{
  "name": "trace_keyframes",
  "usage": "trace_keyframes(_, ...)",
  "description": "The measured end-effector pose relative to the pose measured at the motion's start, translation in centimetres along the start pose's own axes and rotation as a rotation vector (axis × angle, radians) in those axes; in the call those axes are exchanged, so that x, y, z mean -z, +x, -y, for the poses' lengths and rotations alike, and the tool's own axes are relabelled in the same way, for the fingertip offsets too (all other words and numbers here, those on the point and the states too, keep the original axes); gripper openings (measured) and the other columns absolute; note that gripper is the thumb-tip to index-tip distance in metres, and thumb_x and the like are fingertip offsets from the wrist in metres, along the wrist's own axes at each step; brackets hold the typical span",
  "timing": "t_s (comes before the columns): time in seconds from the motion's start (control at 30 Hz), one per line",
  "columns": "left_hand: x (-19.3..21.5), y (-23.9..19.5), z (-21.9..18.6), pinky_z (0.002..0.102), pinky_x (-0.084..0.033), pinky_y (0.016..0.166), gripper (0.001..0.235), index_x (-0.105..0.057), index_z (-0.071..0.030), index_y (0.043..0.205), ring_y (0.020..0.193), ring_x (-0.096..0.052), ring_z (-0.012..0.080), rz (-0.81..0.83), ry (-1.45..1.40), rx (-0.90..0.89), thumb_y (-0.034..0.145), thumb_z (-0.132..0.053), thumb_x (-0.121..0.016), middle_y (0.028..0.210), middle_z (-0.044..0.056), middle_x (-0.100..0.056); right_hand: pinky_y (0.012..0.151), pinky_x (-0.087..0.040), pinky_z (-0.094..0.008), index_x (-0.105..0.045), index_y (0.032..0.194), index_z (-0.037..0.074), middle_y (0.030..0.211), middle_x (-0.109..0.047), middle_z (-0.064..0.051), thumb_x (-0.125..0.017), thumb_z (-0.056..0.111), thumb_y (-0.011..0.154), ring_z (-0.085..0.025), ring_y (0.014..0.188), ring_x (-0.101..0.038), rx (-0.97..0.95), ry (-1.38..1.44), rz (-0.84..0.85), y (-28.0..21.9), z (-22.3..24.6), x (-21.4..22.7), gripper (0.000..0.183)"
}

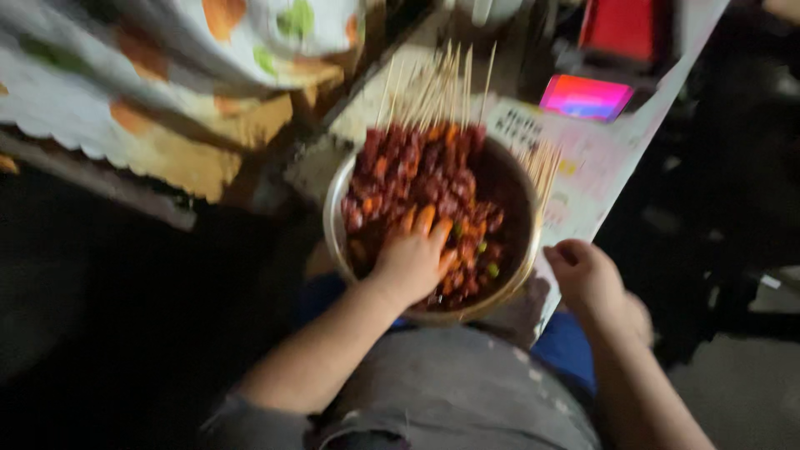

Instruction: The person threads chunks of marinated meat onto wooden skewers by hand from a metal bowl.

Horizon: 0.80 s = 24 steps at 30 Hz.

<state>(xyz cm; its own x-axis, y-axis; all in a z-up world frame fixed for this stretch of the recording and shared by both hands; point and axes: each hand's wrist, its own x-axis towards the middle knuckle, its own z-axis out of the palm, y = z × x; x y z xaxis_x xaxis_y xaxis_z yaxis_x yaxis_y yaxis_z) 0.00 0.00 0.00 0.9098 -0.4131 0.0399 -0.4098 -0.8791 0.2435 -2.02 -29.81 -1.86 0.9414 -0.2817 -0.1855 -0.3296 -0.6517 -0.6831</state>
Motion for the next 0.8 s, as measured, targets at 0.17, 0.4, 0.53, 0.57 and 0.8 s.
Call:
trace_keyframes(0.17,1.4,-0.1,-0.8,0.058,-0.039,0.107,0.059,-0.052,-0.010,0.141,0.134,-0.041,0.0465,0.004,0.003,0.000,0.094,-0.045,-0.060,0.148,0.023,-0.043,0.079,-0.056,-0.045,-0.078,0.105,0.009,0.093,-0.074,-0.021,-0.065,0.036,0.089,-0.040,0.089,-0.072,0.070,-0.273,-0.004,2.5,4.4,0.2,0.033)
trace_keyframes(0.4,0.5,0.1,-0.4,0.059,-0.039,0.108,0.057,-0.053,-0.010,0.140,0.133,-0.043,0.0460,-0.002,-0.009,0.009,0.097,-0.046,-0.060,0.151,0.024,-0.042,0.080,-0.057,-0.045,-0.079,0.096,0.009,0.089,-0.077,-0.021,-0.071,0.043,0.081,-0.038,0.091,-0.074,0.058,-0.372,0.273,6.7,3.3,-1.8,0.038)
trace_keyframes(0.53,1.1,0.2,-0.3,0.060,-0.039,0.106,0.059,-0.051,-0.009,0.142,0.135,-0.040,0.0476,0.050,-0.011,-0.022,0.096,-0.045,-0.059,0.150,0.026,-0.041,0.080,-0.054,-0.047,-0.078,0.100,0.010,0.095,-0.074,-0.023,-0.073,0.040,0.080,-0.042,0.094,-0.070,0.131,-0.339,0.204,8.2,0.7,-3.3,0.037)
trace_keyframes(0.57,1.1,0.3,-0.1,0.059,-0.039,0.107,0.059,-0.051,-0.009,0.142,0.136,-0.041,0.0468,0.052,-0.028,-0.025,0.096,-0.044,-0.059,0.151,0.025,-0.041,0.080,-0.055,-0.046,-0.078,0.100,0.010,0.095,-0.074,-0.023,-0.072,0.040,0.081,-0.042,0.094,-0.070,0.123,-0.372,0.231,9.0,-0.1,-3.6,0.036)
trace_keyframes(0.8,1.3,0.9,-0.4,0.061,-0.037,0.102,0.058,-0.051,-0.006,0.138,0.130,-0.040,0.0494,-0.004,0.023,-0.043,0.095,-0.043,-0.062,0.145,0.027,-0.042,0.081,-0.057,-0.045,-0.080,0.096,0.008,0.095,-0.077,-0.022,-0.070,0.032,0.085,-0.038,0.089,-0.075,-0.050,-0.295,0.272,10.5,-1.8,-4.5,0.028)
